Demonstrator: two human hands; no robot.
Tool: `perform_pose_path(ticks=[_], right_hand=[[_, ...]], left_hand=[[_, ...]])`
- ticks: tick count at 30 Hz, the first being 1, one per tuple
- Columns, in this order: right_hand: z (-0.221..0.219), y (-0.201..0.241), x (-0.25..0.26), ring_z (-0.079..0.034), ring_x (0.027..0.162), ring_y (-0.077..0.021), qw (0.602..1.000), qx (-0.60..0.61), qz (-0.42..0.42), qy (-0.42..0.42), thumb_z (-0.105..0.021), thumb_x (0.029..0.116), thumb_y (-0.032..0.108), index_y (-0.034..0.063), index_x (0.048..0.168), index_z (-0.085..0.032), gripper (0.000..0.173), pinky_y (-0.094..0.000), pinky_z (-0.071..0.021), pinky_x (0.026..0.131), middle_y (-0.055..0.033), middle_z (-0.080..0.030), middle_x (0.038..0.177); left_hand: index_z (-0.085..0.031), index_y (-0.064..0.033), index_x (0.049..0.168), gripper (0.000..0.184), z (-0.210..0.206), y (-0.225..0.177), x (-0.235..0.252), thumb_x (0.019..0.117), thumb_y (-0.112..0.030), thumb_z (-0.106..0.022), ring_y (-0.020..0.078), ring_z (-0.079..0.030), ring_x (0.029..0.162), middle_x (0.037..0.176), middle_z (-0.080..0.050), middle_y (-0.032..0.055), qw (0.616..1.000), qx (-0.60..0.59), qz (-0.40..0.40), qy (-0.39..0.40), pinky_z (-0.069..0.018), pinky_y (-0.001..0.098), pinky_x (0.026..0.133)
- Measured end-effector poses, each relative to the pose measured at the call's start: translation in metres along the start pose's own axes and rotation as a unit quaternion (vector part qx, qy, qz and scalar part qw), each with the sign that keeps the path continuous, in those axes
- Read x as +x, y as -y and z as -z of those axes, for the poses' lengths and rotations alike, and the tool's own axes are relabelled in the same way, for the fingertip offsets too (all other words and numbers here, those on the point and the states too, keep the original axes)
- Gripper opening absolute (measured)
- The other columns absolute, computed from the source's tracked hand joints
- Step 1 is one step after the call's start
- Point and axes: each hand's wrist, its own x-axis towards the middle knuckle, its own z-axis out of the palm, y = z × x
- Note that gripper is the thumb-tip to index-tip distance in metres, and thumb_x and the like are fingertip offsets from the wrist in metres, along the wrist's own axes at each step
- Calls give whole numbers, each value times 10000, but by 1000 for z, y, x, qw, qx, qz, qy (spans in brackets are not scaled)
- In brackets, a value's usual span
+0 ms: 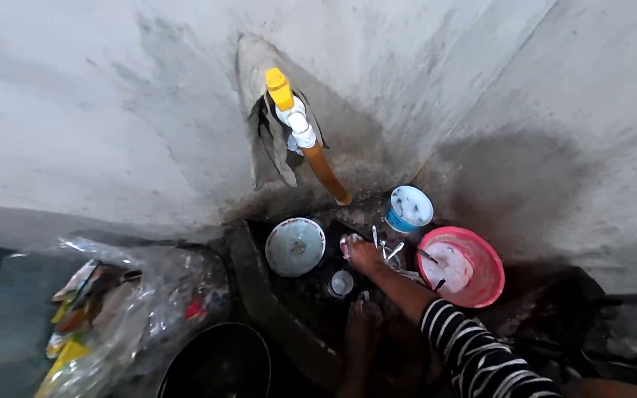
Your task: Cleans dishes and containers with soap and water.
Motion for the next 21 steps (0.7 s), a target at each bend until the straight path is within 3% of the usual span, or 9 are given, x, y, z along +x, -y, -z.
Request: perform_pose_path(ticks=[2, 4, 6, 9, 11, 13, 15, 18, 21], right_hand=[[-2, 0, 9, -638, 1203, -440, 1000, -2, -9, 25, -569, 1018, 228, 33, 1488, -481, 516, -634, -516, 971, -250, -635, 1338], [-1, 3, 14, -632, 1205, -443, 999, 1, -10, 40, -606, 986, 185, 47, 1475, -506, 518, -643, -503, 987, -247, -652, 1310], [3, 3, 11, -632, 1199, -445, 999, 14, -19, 41, -629, 958, 156, 44, 1458, -526, 523, -649, -499, 985, -250, -654, 1300], [16, -7, -13, -654, 1186, -408, 991, 84, -96, -30, -603, 970, 203, 76, 1466, -534, 517, -618, -514, 984, -220, -683, 1266], [25, -17, -37, -670, 1183, -361, 954, 201, -168, -145, -658, 949, 244, 70, 1433, -584, 519, -569, -519, 1021, -195, -706, 1241], [29, -38, -62, -703, 1126, -275, 848, 380, -189, -317, -777, 902, 246, 1, 1328, -644, 509, -470, -547, 1033, -177, -732, 1182], [40, -59, -81, -726, 1005, -203, 694, 561, -177, -414, -839, 854, 156, -32, 1245, -656, 471, -381, -609, 923, -157, -738, 1110], [60, -98, -113, -681, 735, -192, 498, 735, -196, -417, -750, 939, 120, -34, 1168, -640, 297, -356, -593, 646, -150, -717, 947], [66, -144, -140, -592, 638, -148, 417, 828, -161, -339, -594, 1048, 259, 37, 1211, -587, 276, -303, -522, 542, -96, -649, 893]], left_hand=[[-429, -22, 1524, 865, 6, -1, 4, 834, -352, -832, 344, -532, 1365, 1531, -473, 219, 1000, 0, 13, 16, -491, 481, 1091], [-429, -41, 1535, 785, 5, 3, 5, 874, -271, -786, 368, -522, 1368, 1555, -438, 229, 999, 22, -14, -21, -510, 489, 1065], [-431, -124, 1557, 692, 11, -4, 1, 925, -188, -706, 359, -538, 1355, 1562, -436, 200, 995, 59, -48, -64, -553, 492, 1003], [-546, -171, 1487, 550, 23, -20, -4, 953, -239, -657, 366, -506, 1382, 1551, -459, 192, 986, 114, -83, -93, -492, 505, 1080], [-640, -140, 1387, 482, 20, -22, -8, 940, -319, -658, 420, -508, 1363, 1504, -510, 214, 975, 110, -124, -147, -431, 567, 1112], [-700, -124, 1287, 434, 9, -25, -9, 952, -380, -596, 426, -554, 1296, 1426, -578, 213, 953, 86, -169, -237, -419, 604, 1080], [-709, -131, 1268, 387, 13, -45, -3, 971, -343, -583, 418, -543, 1303, 1429, -574, 196, 951, 31, -177, -250, -402, 611, 1092], [-652, -64, 1339, 404, 45, -105, 12, 982, -251, -638, 364, -526, 1352, 1445, -567, 180, 960, -88, -198, -175, -436, 534, 1131], [-467, -91, 1529, 570, 86, -174, 32, 1011, -269, -627, 345, -478, 1414, 1581, -429, 178, 964, -95, -244, -51, -440, 514, 1144]])
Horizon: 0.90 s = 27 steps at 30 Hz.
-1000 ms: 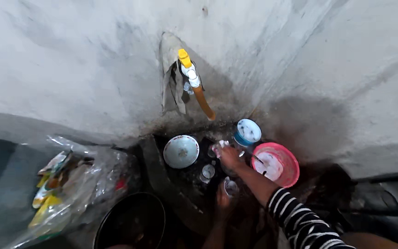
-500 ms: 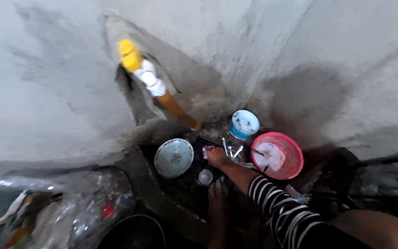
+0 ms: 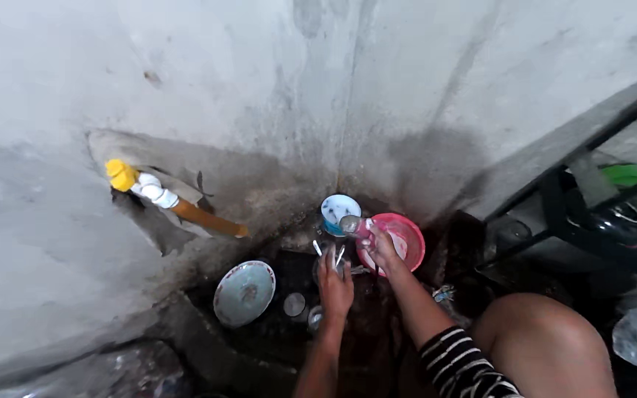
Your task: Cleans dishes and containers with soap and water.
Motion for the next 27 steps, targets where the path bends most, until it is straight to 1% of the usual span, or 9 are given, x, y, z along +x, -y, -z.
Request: perform_pose_path(ticks=[4, 7, 10, 13, 16, 19, 23, 26, 27], right_hand=[[21, 38, -10, -594, 635, -121, 993, 85, -66, 48, -530, 1068, 315, 81, 1147, -596, 255, -272, -521, 539, -62, -634, 851], [24, 67, -32, -596, 604, -101, 989, 119, -56, 67, -497, 1082, 316, 84, 1076, -599, 254, -246, -519, 513, -50, -634, 802], [32, 88, -44, -670, 773, -167, 993, 62, -33, 91, -463, 1094, 371, 61, 1207, -606, 360, -337, -585, 660, -99, -685, 948], [22, 100, -57, -605, 659, -126, 994, -19, -39, 102, -428, 1091, 466, 98, 1218, -598, 426, -275, -497, 525, -76, -675, 927], [9, 93, -66, -607, 655, -150, 979, -145, -3, 142, -406, 1090, 510, 73, 1309, -549, 509, -315, -514, 546, -94, -679, 977], [-4, 78, -80, -725, 872, -181, 928, -254, 91, 258, -596, 1036, 364, 13, 1322, -598, 453, -378, -630, 787, -110, -731, 1096], [-20, 65, -95, -656, 1190, -112, 792, -456, 186, 361, -756, 926, 399, 70, 1321, -658, 524, -344, -506, 1101, -59, -713, 1262], [-34, 56, -106, -665, 1181, -195, 755, -510, 264, 317, -813, 845, 475, 64, 1229, -723, 569, -418, -495, 1095, -113, -728, 1214], [-41, 53, -108, -678, 1156, -193, 775, -486, 277, 294, -838, 823, 451, 55, 1221, -730, 572, -408, -513, 1078, -116, -736, 1190]], left_hand=[[-448, -248, 1562, 545, 6, -60, 62, 1042, -372, -558, 329, -466, 1433, 1692, -236, 130, 972, 108, -140, 153, -465, 484, 1125], [-493, -258, 1523, 502, 3, -99, 88, 1038, -364, -571, 350, -531, 1358, 1618, -362, 170, 923, 191, -225, 247, -477, 478, 1105], [-478, -233, 1526, 582, 7, -132, 98, 1012, -485, -585, 376, -639, 1176, 1491, -470, 230, 891, 261, -241, 282, -540, 511, 994], [-560, -158, 1421, 545, 7, -136, 100, 1014, -520, -566, 392, -667, 1099, 1282, -631, 209, 932, 222, -159, 238, -535, 578, 956], [-637, -122, 1246, 467, 14, -134, 96, 1069, -504, -437, 320, -696, 995, 1033, -711, 168, 979, 101, -12, 177, -541, 556, 896], [-658, -67, 1158, 543, 48, -133, 100, 1069, -539, -405, 181, -646, 739, 920, -673, 101, 958, 9, 175, 227, -561, 392, 682], [-625, -134, 926, 534, 103, -106, 96, 1061, -556, -327, 100, -431, 462, 652, -552, 5, 889, -29, 294, 351, -370, 253, 436], [-588, -163, 847, 547, 120, -82, 78, 1056, -572, -292, 69, -388, 415, 594, -517, -10, 874, -158, 325, 326, -314, 212, 382], [-615, -160, 928, 547, 120, -76, 71, 1057, -590, -302, 85, -478, 492, 668, -571, 0, 881, -216, 321, 273, -403, 237, 444]])
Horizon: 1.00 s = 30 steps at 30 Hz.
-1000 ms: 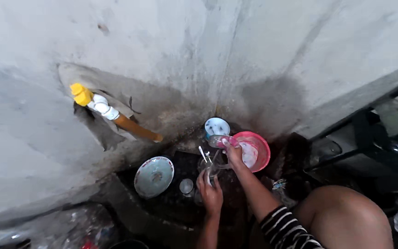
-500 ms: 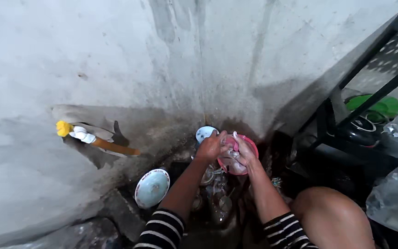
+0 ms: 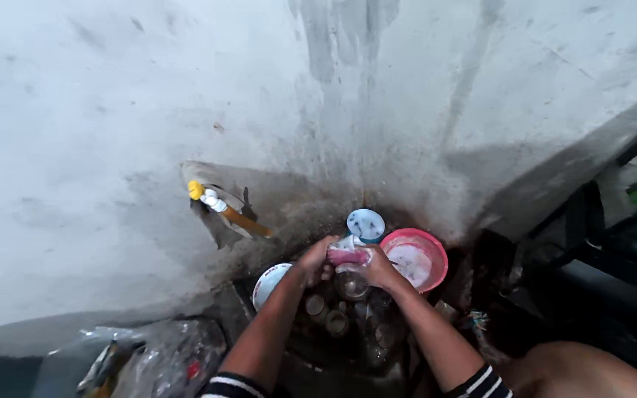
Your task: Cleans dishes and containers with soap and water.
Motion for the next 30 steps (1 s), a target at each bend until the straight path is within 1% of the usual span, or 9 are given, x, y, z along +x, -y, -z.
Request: perform_pose_path(ticks=[3, 6, 10, 13, 15, 18, 23, 27, 30], right_hand=[[-19, 21, 16, -712, 1055, -183, 991, 79, -28, -103, -777, 902, 363, 20, 1265, -678, 509, -395, -576, 990, -123, -740, 1129], [-31, 53, 34, -681, 1100, -278, 979, 83, -131, -130, -454, 1091, 401, 21, 1381, -571, 493, -483, -540, 998, -189, -699, 1170], [-34, 75, 55, -645, 1161, -357, 978, 1, -187, -92, -101, 1065, 628, 93, 1353, -597, 784, -600, -502, 990, -202, -680, 1206], [-51, 68, 67, -678, 1046, -358, 976, -53, -181, -106, -272, 1090, 560, 93, 1247, -638, 614, -604, -529, 908, -186, -704, 1073], [-61, 59, 68, -699, 912, -336, 981, -42, -137, -128, -436, 1084, 461, 73, 1199, -653, 459, -579, -560, 824, -175, -706, 962], [-59, 42, 68, -674, 735, -257, 990, -4, -16, -140, -557, 1038, 336, 37, 1034, -701, 332, -518, -568, 710, -128, -683, 814], [-51, 32, 86, -581, 562, -158, 996, 15, 23, 82, -409, 1078, 362, 57, 770, -632, 487, -395, -518, 555, -53, -582, 630], [-58, 26, 91, -703, 769, -311, 962, -226, 39, 148, -487, 1084, 331, 69, 1114, -688, 331, -542, -575, 732, -164, -695, 833], [-48, 21, 86, -736, 908, -366, 897, -383, 139, 169, -581, 1040, 276, 69, 1337, -625, 365, -563, -595, 810, -174, -739, 1036]], left_hand=[[-675, -34, 1156, 566, -14, 21, -2, 1090, -518, -389, 217, -725, 750, 900, -732, 117, 964, -44, -176, -197, -629, 408, 691], [-693, -36, 1245, 360, -28, 47, 6, 1034, -306, -581, 282, -668, 1130, 1237, -672, 178, 807, 211, -385, -395, -561, 458, 973], [-744, -123, 1209, 330, -25, 70, 14, 934, -290, -670, 424, -675, 1040, 1330, -581, 294, 687, 377, -450, -427, -599, 508, 813], [-650, -138, 1375, 408, -31, 63, 9, 970, -152, -602, 308, -699, 960, 1291, -626, 168, 808, 192, -357, -428, -600, 479, 813], [-667, -128, 1247, 334, -27, 47, 4, 1120, -255, -386, 159, -656, 711, 953, -699, 68, 891, -91, -261, -361, -563, 333, 627], [-563, -97, 1014, 602, -10, 46, 2, 1081, -592, -227, 116, -475, 452, 666, -559, 62, 900, -412, -116, -84, -383, 229, 389], [-562, -72, 1282, 908, 5, 71, 8, 940, -825, -187, 293, -711, 849, 976, -700, 172, 904, -408, -99, 85, -616, 428, 740], [-564, -62, 1317, 507, 14, 96, 36, 1083, -489, -424, 253, -703, 765, 960, -696, 154, 924, -318, -209, -32, -616, 384, 638], [-543, -125, 1443, 525, 41, 126, 54, 996, -366, -676, 207, -712, 1003, 1211, -700, 107, 961, -127, -219, -106, -615, 410, 868]])
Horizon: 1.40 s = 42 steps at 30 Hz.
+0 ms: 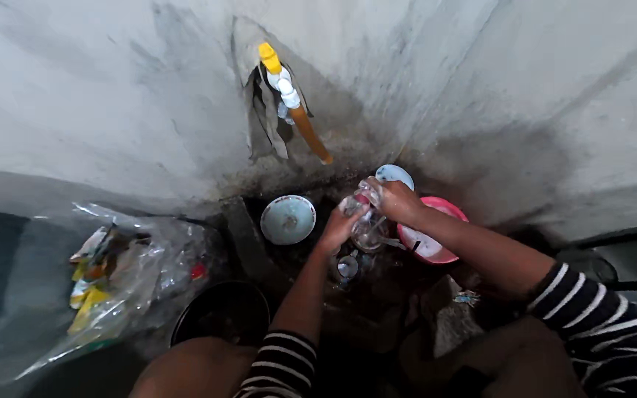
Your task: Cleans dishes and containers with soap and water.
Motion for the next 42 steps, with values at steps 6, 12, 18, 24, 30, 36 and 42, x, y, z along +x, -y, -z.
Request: perform_pose_path(ticks=[6, 12, 18, 24, 30, 36, 42], right_hand=[[39, -30, -49, -708, 1024, -347, 993, -46, -50, 93, -638, 1016, 312, 160, 1396, -611, 410, -551, -578, 890, -156, -693, 1193], [22, -88, -86, -684, 1080, -295, 968, 101, -145, 180, -717, 955, 399, 161, 1329, -634, 451, -569, -543, 959, -128, -697, 1195], [-35, -104, -118, -657, 1161, -408, 952, 32, -206, 226, -655, 951, 345, 204, 1459, -545, 539, -640, -517, 957, -195, -668, 1284], [-30, -107, -83, -630, 1161, -462, 921, -70, -193, 330, -574, 981, 173, 148, 1409, -596, 429, -681, -483, 926, -229, -625, 1344], [-78, -106, -101, -624, 1148, -506, 885, -40, -162, 434, -574, 1021, 229, 157, 1417, -596, 404, -720, -479, 907, -251, -615, 1349], [-118, -102, -127, -649, 1115, -496, 925, 43, -132, 355, -615, 1014, 352, 186, 1355, -644, 380, -714, -508, 881, -248, -651, 1290], [-118, -100, -148, -626, 1187, -474, 918, 45, -124, 374, -644, 975, 210, 210, 1413, -608, 440, -728, -491, 916, -225, -638, 1335]], left_hand=[[-516, -130, 1464, 837, 58, 58, 27, 780, -434, -892, 281, -651, 1191, 1280, -673, 157, 966, 208, 16, -151, -527, 520, 1035], [-458, 28, 1465, 911, 68, 92, 50, 772, -360, -906, 466, -511, 1324, 1462, -461, 329, 900, 403, 89, -141, -447, 603, 1091], [-495, 33, 1432, 752, 63, 91, 62, 823, -265, -820, 440, -552, 1295, 1419, -530, 294, 855, 475, 202, -58, -463, 606, 1063], [-536, -17, 1409, 611, 59, 83, 69, 882, -237, -753, 420, -567, 1286, 1393, -563, 266, 836, 511, 200, -16, -469, 593, 1061], [-574, -81, 1415, 665, 64, 77, 70, 839, -288, -834, 394, -551, 1321, 1396, -591, 223, 841, 490, 227, 13, -434, 587, 1104], [-608, -101, 1392, 534, 52, 73, 51, 958, -397, -704, 386, -578, 1293, 1385, -604, 208, 861, 475, 176, -49, -455, 584, 1084], [-646, -119, 1347, 493, 11, 57, 32, 965, -429, -674, 343, -599, 1270, 1338, -645, 168, 876, 472, 90, -50, -450, 555, 1099]])
